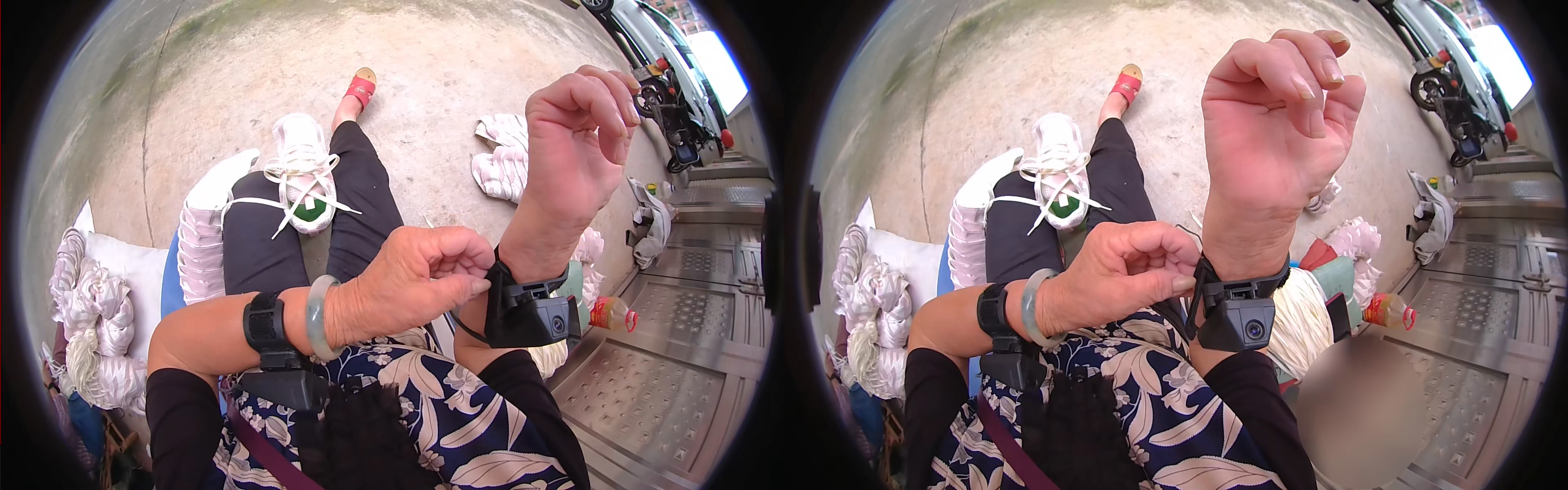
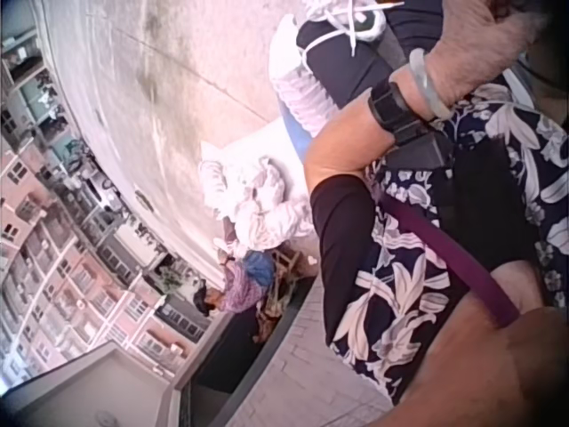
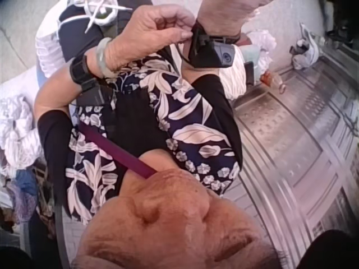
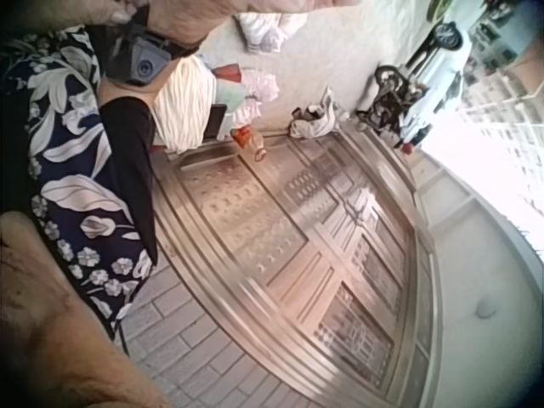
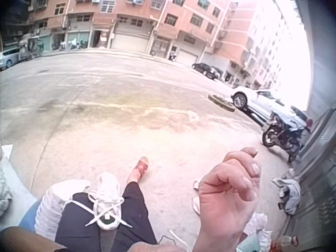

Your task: The recorder is lacing a white sneaker while sitting in an outdoor workspace.

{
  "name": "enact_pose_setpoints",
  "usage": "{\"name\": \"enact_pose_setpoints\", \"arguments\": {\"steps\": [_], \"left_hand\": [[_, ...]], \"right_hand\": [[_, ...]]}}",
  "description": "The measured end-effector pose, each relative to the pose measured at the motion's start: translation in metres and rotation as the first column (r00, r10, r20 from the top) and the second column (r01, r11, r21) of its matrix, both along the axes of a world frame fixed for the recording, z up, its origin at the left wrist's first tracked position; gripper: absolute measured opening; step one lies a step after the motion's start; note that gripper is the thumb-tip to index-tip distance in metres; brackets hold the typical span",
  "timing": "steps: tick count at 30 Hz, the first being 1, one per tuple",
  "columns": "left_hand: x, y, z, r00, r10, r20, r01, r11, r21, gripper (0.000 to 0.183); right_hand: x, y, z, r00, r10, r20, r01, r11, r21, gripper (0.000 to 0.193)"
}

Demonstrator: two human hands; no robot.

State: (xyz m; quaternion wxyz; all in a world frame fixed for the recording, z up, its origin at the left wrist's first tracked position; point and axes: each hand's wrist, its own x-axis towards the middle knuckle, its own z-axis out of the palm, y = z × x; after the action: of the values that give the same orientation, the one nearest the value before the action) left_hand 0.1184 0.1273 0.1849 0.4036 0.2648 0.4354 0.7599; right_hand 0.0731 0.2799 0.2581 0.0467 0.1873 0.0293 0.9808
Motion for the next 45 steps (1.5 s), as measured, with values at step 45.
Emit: {"name": "enact_pose_setpoints", "arguments": {"steps": [45], "left_hand": [[-0.013,-0.007,-0.014,0.995,-0.055,-0.084,0.048,0.995,-0.092,0.025]], "right_hand": [[-0.034,0.0,-0.06,0.868,-0.161,0.469,0.13,0.987,0.1,0.043]]}}
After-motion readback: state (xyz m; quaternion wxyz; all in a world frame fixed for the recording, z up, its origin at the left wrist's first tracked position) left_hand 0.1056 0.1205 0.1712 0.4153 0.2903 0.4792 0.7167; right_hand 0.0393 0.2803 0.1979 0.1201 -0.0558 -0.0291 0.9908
